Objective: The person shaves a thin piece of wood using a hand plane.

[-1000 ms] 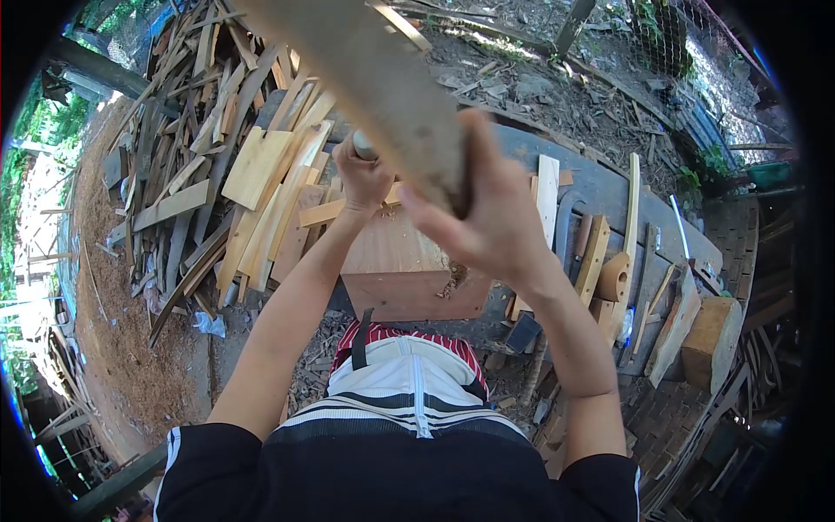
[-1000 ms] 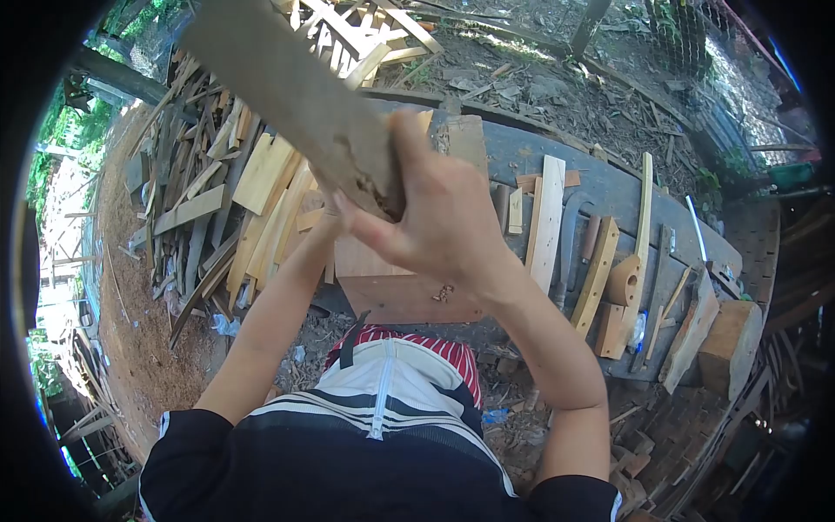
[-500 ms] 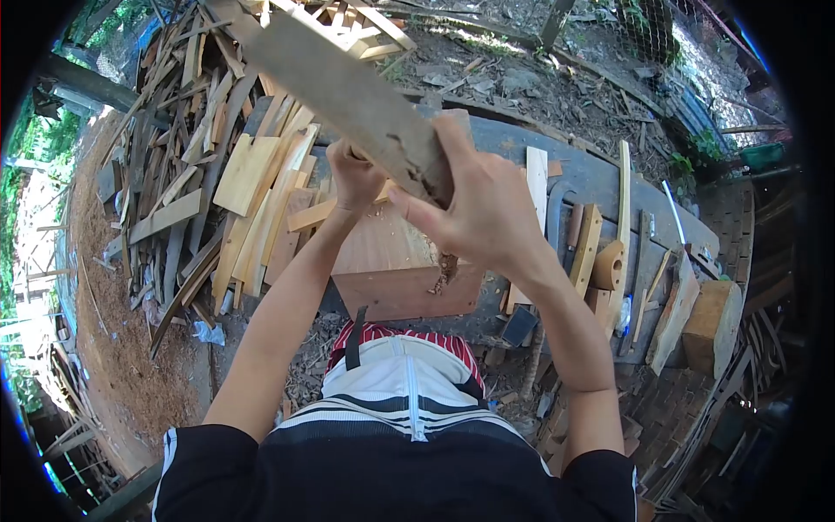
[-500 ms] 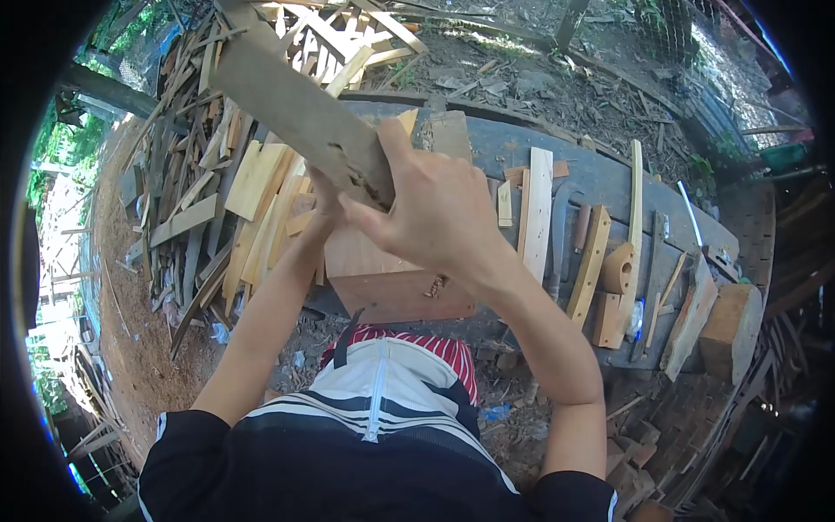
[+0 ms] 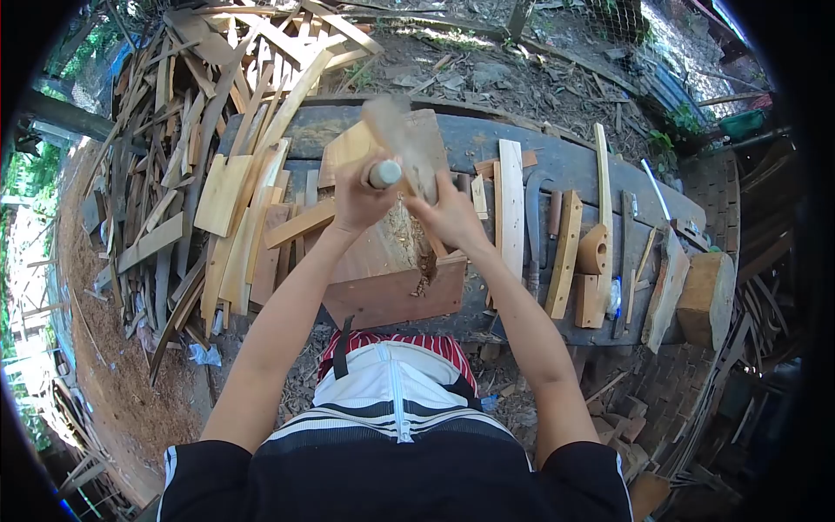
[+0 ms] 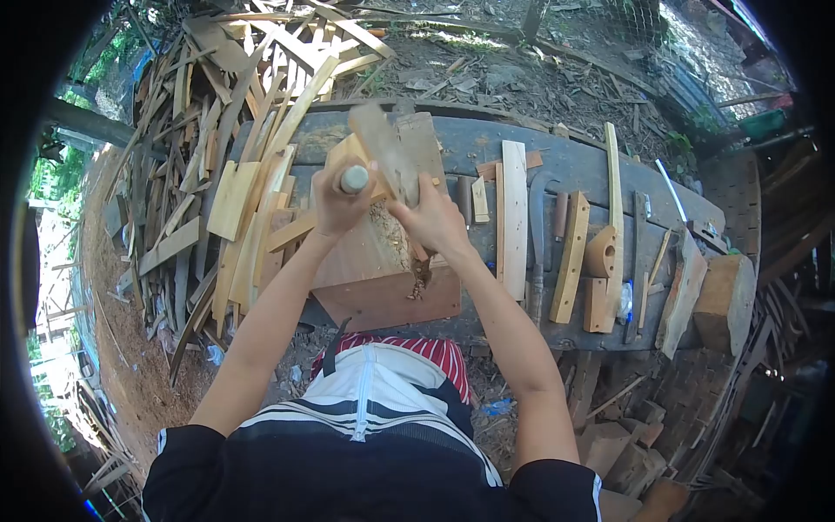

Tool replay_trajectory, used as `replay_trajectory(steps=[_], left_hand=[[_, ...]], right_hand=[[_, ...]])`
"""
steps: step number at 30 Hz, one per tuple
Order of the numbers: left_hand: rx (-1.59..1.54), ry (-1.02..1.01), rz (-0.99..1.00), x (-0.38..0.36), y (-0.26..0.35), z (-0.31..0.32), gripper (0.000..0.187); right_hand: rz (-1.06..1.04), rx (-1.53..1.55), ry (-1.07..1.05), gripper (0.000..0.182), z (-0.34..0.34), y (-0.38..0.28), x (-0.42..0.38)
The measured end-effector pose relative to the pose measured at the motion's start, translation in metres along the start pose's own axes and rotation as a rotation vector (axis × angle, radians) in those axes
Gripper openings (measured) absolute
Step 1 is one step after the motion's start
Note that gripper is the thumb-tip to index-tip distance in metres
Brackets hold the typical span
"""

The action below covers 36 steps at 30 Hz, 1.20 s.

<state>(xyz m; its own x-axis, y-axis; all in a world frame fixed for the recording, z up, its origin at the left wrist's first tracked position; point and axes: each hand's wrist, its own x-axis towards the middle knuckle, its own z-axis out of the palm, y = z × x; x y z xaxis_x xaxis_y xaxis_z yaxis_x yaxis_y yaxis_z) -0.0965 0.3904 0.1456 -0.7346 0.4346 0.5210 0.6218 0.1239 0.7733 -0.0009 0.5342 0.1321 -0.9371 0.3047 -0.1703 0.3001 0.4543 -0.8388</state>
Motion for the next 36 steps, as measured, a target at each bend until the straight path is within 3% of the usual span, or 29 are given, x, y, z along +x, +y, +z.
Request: replay_trajectory(steps=[1, 3, 4, 5, 6, 8, 13, 15, 17, 19, 22, 24, 26, 28, 29, 31, 34, 36], left_hand=[[-0.004, -0.049, 0.007, -0.002, 0.003, 0.001, 0.014], [0.028, -0.054, 0.049, -0.010, 0.008, 0.007, 0.015], [0.054, -0.166, 0.168, -0.016, 0.009, 0.011, 0.017], [0.081, -0.278, 0.290, -0.022, 0.009, 0.015, 0.020], [0.083, -0.279, 0.291, -0.035, 0.004, 0.020, 0.020], [0.240, -0.577, 0.462, -0.066, -0.008, 0.032, 0.025], [0.241, -0.634, 0.488, -0.069, 0.003, 0.012, 0.020], [0.114, -0.200, 0.400, -0.045, 0.014, -0.008, 0.018], [0.068, 0.255, 0.082, -0.026, 0.023, -0.026, 0.022], [-0.227, 0.500, -0.260, -0.012, 0.013, -0.056, 0.020], [-0.125, 0.392, -0.390, -0.004, -0.002, -0.104, 0.016], [0.268, -0.110, -0.480, -0.003, -0.010, -0.115, 0.020], [0.618, -0.417, -0.398, -0.021, -0.009, -0.110, 0.038], [0.802, -0.563, -0.341, -0.062, -0.058, -0.105, 0.049], [0.795, -0.567, -0.355, -0.076, -0.071, -0.105, 0.056], [0.701, -0.481, -0.424, -0.078, -0.065, -0.103, 0.036], [0.761, -0.482, -0.356, -0.073, -0.033, -0.092, 0.031], [0.822, -0.526, -0.353, -0.074, -0.027, -0.090, 0.032]], right_hand=[[0.072, -0.278, -0.073, 0.056, 0.003, 0.008, -0.004], [0.060, -0.360, -0.117, 0.055, 0.015, 0.019, -0.012], [0.051, -0.440, -0.159, 0.054, 0.021, 0.025, -0.016], [0.049, -0.438, -0.160, 0.054, 0.027, 0.035, -0.019], [-0.026, -0.453, -0.107, 0.053, 0.032, 0.046, -0.022], [-0.099, -0.469, -0.053, 0.051, 0.040, 0.061, -0.022], [-0.066, -0.463, 0.042, 0.053, 0.051, 0.059, -0.027], [-0.055, -0.470, 0.041, 0.057, 0.057, 0.058, -0.026], [-0.004, -0.441, 0.037, 0.062, 0.053, 0.046, -0.029], [-0.026, -0.447, 0.058, 0.067, 0.057, 0.054, -0.028], [-0.022, -0.453, 0.061, 0.066, 0.058, 0.054, -0.027], [0.033, -0.423, 0.031, 0.065, 0.060, 0.052, -0.027], [0.080, -0.382, 0.060, 0.065, 0.065, 0.046, -0.030], [0.143, -0.250, 0.157, 0.063, 0.068, 0.048, -0.037], [0.161, -0.156, 0.242, 0.062, 0.075, 0.050, -0.040], [0.211, -0.122, 0.300, 0.062, 0.079, 0.050, -0.043], [0.278, -0.177, 0.198, 0.060, 0.064, 0.047, -0.047], [0.036, -0.340, 0.172, 0.051, 0.059, 0.050, -0.052]])
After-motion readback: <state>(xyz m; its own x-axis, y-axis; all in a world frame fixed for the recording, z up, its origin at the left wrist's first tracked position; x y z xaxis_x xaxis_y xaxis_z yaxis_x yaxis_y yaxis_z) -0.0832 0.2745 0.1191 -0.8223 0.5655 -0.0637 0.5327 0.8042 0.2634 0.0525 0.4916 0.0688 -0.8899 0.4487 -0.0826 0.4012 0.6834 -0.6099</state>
